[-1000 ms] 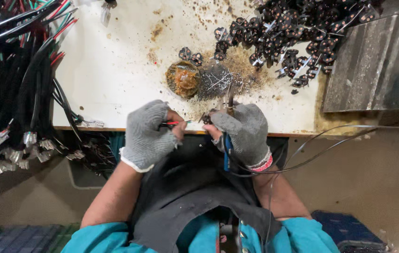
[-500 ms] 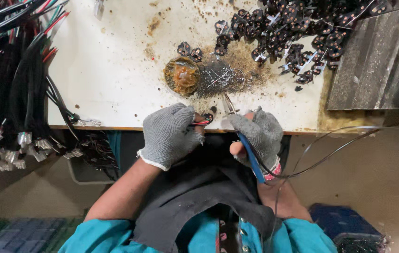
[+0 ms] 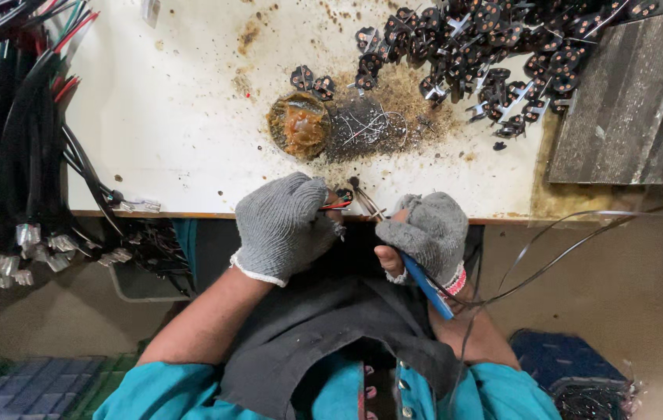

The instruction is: The person solders wires to electrical plug connectors at a workbench. They strip and twist the ends of red, green and black wires by hand, apply solder with a soldering iron, and place the finished wired plug with a pile of completed connectors on the bench.

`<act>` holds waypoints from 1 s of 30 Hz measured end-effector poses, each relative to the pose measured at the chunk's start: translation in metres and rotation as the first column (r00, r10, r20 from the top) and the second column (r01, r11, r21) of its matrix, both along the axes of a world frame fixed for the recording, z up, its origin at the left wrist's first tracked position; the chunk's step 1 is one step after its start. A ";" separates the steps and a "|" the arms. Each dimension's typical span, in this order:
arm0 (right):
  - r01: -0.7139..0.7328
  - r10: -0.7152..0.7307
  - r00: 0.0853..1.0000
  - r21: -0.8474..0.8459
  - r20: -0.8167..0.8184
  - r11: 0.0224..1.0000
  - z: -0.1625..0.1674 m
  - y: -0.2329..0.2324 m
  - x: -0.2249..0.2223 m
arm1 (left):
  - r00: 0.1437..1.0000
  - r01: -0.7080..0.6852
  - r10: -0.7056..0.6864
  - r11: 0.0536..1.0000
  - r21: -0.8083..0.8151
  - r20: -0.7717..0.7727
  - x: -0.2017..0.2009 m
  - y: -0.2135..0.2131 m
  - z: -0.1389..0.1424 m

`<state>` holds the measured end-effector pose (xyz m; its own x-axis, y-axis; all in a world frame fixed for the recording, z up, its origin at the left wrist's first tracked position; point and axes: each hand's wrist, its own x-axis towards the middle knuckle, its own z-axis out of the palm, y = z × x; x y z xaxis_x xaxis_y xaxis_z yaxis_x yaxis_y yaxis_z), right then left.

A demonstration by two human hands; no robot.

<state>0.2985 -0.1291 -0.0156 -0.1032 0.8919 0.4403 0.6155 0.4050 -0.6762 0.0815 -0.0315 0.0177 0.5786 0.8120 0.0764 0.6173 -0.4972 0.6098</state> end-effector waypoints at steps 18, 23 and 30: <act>-0.096 0.167 0.933 -0.227 0.318 0.969 -0.014 -0.004 0.005 | 0.999 -0.001 -0.001 0.998 -0.065 -0.033 0.002 0.010 0.002; 0.049 0.058 0.967 -0.402 0.249 0.914 -0.008 -0.003 0.001 | 1.000 0.019 -0.019 0.999 -0.029 -0.014 0.002 0.011 0.003; -0.199 0.214 0.965 -0.107 0.153 0.974 -0.018 -0.007 0.011 | 1.000 -0.006 0.006 1.000 -0.019 0.013 0.001 0.008 0.002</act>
